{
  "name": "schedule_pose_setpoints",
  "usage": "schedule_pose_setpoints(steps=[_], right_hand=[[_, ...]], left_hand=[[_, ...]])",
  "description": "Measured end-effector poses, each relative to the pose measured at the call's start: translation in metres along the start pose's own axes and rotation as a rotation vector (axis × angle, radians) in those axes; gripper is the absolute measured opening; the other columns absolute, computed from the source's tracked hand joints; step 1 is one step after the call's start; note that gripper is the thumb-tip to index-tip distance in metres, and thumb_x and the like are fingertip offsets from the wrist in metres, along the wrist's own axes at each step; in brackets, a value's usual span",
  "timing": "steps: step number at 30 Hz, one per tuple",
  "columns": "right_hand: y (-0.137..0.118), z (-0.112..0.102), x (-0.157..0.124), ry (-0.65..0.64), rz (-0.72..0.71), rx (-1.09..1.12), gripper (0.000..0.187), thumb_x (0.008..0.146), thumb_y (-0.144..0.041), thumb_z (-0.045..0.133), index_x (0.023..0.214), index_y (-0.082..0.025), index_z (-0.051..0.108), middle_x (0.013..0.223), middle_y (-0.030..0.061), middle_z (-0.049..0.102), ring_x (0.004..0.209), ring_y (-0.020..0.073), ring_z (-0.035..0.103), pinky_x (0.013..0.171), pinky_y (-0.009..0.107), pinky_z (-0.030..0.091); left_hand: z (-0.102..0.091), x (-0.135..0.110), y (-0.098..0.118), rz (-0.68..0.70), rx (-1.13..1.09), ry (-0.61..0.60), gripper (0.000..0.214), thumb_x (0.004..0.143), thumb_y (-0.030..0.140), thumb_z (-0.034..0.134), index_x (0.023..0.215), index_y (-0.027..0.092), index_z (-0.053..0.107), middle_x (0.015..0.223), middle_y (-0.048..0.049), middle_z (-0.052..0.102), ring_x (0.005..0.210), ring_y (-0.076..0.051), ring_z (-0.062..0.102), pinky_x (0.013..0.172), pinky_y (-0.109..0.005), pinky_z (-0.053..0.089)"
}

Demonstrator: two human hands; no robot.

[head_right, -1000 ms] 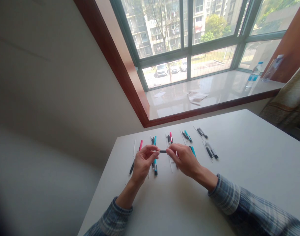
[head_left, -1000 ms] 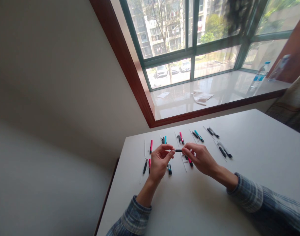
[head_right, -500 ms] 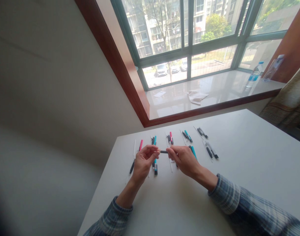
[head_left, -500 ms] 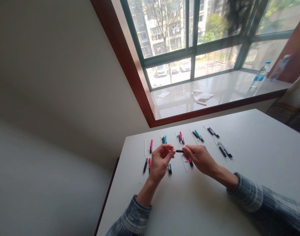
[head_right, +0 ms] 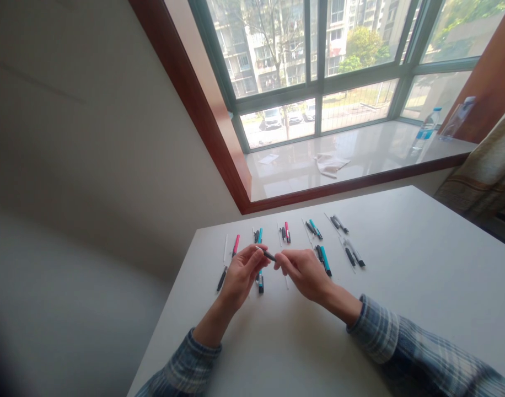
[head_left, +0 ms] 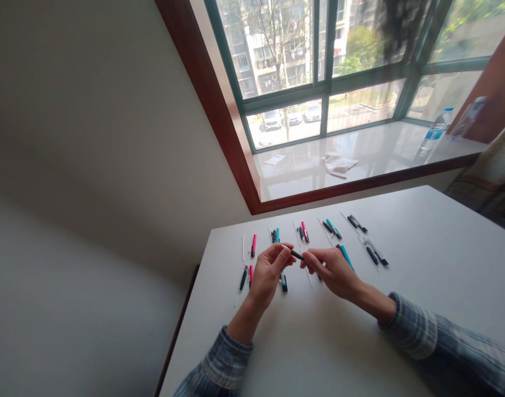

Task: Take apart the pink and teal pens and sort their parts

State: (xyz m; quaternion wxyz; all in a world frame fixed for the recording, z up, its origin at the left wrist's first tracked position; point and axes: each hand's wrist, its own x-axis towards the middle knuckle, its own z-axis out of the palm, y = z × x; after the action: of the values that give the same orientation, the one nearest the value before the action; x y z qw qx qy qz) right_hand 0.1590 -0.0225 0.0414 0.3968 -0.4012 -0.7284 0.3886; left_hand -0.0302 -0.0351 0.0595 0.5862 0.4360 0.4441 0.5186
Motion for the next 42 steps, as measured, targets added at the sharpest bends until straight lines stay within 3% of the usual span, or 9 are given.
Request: schedule_pose_setpoints(steps=[3, 6, 9, 12, 15, 19, 25, 32, 42], right_hand=[[-0.003, -0.001, -0.002, -0.005, -0.054, -0.055, 0.043, 0.107, -0.042, 0.046, 0.083, -0.019, 0.074, 0.066, -0.0008, 0.066, 0.056, 0.0124, 0.057, 0.059, 0.025, 0.039], [-0.003, -0.002, -0.003, -0.021, -0.09, -0.087, 0.042, 0.107, -0.039, 0.046, 0.081, -0.019, 0.072, 0.066, -0.0004, 0.066, 0.057, 0.0128, 0.058, 0.059, 0.025, 0.039], [-0.003, -0.002, -0.006, -0.035, -0.121, -0.101, 0.042, 0.107, -0.037, 0.046, 0.079, -0.019, 0.07, 0.066, 0.0004, 0.067, 0.059, 0.0138, 0.059, 0.06, 0.026, 0.039], [-0.002, -0.001, -0.008, -0.037, -0.147, -0.12, 0.039, 0.107, -0.034, 0.047, 0.078, -0.019, 0.07, 0.068, 0.001, 0.069, 0.063, 0.0148, 0.062, 0.062, 0.026, 0.04], [-0.003, 0.001, -0.009, -0.036, -0.158, -0.139, 0.038, 0.107, -0.033, 0.048, 0.077, -0.019, 0.068, 0.067, 0.0008, 0.068, 0.062, 0.0148, 0.061, 0.062, 0.026, 0.039], [-0.004, 0.0, -0.01, -0.017, -0.159, -0.163, 0.039, 0.106, -0.034, 0.05, 0.073, -0.019, 0.066, 0.067, 0.0014, 0.068, 0.06, 0.014, 0.059, 0.06, 0.026, 0.037], [-0.004, -0.003, -0.01, 0.026, -0.156, -0.218, 0.044, 0.105, -0.036, 0.05, 0.066, -0.019, 0.062, 0.058, 0.0007, 0.06, 0.053, 0.0132, 0.052, 0.055, 0.027, 0.033], [-0.004, -0.001, -0.012, 0.009, -0.142, -0.186, 0.05, 0.104, -0.049, 0.047, 0.069, -0.02, 0.068, 0.059, 0.005, 0.065, 0.053, 0.0152, 0.052, 0.054, 0.028, 0.038], [-0.004, -0.001, -0.012, 0.009, -0.141, -0.162, 0.049, 0.103, -0.048, 0.052, 0.065, -0.02, 0.065, 0.059, 0.0042, 0.065, 0.052, 0.0145, 0.053, 0.054, 0.027, 0.038]], left_hand=[[-0.011, 0.003, 0.017, 0.078, -0.033, 0.076, 0.021, 0.093, 0.038, 0.064, 0.096, 0.017, 0.065, 0.097, -0.0057, 0.069, 0.088, -0.016, 0.066, 0.084, -0.029, 0.053], [-0.034, 0.008, 0.036, 0.231, 0.092, 0.223, 0.014, 0.093, 0.031, 0.05, 0.087, 0.02, 0.057, 0.071, 0.0023, 0.055, 0.064, -0.013, 0.057, 0.064, -0.024, 0.048], [-0.064, 0.012, 0.049, 0.332, 0.537, 0.489, 0.013, 0.089, 0.028, 0.048, 0.081, 0.021, 0.057, 0.059, 0.0052, 0.043, 0.051, -0.012, 0.041, 0.052, -0.022, 0.033], [-0.091, 0.015, 0.052, 0.224, 1.129, 0.645, 0.017, 0.086, 0.031, 0.054, 0.085, 0.023, 0.068, 0.068, -0.0001, 0.062, 0.062, -0.016, 0.054, 0.06, -0.026, 0.036], [-0.107, 0.017, 0.047, -0.023, 1.475, 0.651, 0.026, 0.086, 0.041, 0.055, 0.091, 0.025, 0.075, 0.079, -0.0071, 0.072, 0.077, -0.025, 0.065, 0.066, -0.03, 0.04], [-0.113, 0.017, 0.036, -0.222, 1.605, 0.58, 0.036, 0.084, 0.057, 0.057, 0.09, 0.027, 0.077, 0.09, -0.013, 0.077, 0.089, -0.034, 0.069, 0.071, -0.035, 0.046], [-0.113, 0.017, 0.035, -0.234, 1.633, 0.542, 0.033, 0.084, 0.05, 0.058, 0.094, 0.026, 0.078, 0.094, -0.0145, 0.078, 0.092, -0.035, 0.071, 0.074, -0.037, 0.048], [-0.114, 0.018, 0.032, -0.203, 1.655, 0.576, 0.03, 0.085, 0.038, 0.056, 0.093, 0.022, 0.079, 0.094, -0.0186, 0.077, 0.091, -0.036, 0.071, 0.072, -0.037, 0.047], [-0.117, 0.009, 0.043, -0.256, 1.678, 0.542, 0.032, 0.086, 0.04, 0.06, 0.103, 0.024, 0.081, 0.102, -0.019, 0.078, 0.095, -0.037, 0.072, 0.072, -0.038, 0.048]])
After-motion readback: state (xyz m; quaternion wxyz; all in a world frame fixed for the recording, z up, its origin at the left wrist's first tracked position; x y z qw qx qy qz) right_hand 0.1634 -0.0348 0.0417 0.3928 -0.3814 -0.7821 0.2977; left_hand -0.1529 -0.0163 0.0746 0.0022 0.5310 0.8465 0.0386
